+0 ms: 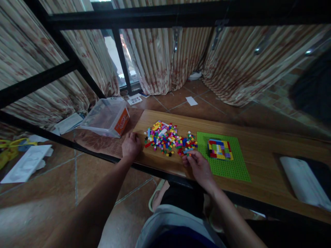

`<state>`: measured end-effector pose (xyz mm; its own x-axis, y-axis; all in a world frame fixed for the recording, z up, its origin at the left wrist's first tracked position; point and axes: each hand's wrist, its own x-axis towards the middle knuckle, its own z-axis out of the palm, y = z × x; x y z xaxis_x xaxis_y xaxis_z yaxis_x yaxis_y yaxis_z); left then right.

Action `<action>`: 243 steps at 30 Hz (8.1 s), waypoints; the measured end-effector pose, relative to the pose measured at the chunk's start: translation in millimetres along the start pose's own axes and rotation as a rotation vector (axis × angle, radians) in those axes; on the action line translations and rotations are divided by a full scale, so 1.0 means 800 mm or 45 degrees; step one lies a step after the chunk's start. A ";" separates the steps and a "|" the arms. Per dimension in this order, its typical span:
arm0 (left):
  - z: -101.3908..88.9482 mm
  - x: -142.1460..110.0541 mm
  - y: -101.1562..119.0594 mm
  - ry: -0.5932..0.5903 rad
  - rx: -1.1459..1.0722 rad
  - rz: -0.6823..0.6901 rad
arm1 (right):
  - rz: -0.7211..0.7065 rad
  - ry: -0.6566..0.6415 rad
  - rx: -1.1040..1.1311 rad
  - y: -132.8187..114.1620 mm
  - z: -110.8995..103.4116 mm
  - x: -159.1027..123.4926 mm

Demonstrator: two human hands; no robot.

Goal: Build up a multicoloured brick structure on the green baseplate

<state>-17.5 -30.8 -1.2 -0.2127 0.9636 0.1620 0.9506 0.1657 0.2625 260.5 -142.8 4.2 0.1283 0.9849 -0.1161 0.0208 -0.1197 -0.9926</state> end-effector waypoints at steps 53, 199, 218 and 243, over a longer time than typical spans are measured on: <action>-0.001 0.002 0.000 0.012 0.013 0.015 | -0.076 0.238 -0.256 0.000 0.006 0.034; -0.002 0.002 0.000 0.007 0.015 0.014 | -0.075 0.324 0.060 0.001 -0.021 0.013; 0.001 0.006 -0.003 0.063 0.016 0.033 | -0.078 0.416 -0.188 0.006 -0.087 -0.028; -0.005 0.004 0.003 0.010 0.048 -0.006 | -0.371 0.707 -0.624 0.030 -0.168 0.044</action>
<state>-16.6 -28.1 3.4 -0.2190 0.9611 0.1684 0.9573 0.1784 0.2273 399.2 -127.5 -18.7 0.5236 0.7940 0.3087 0.5468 -0.0354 -0.8365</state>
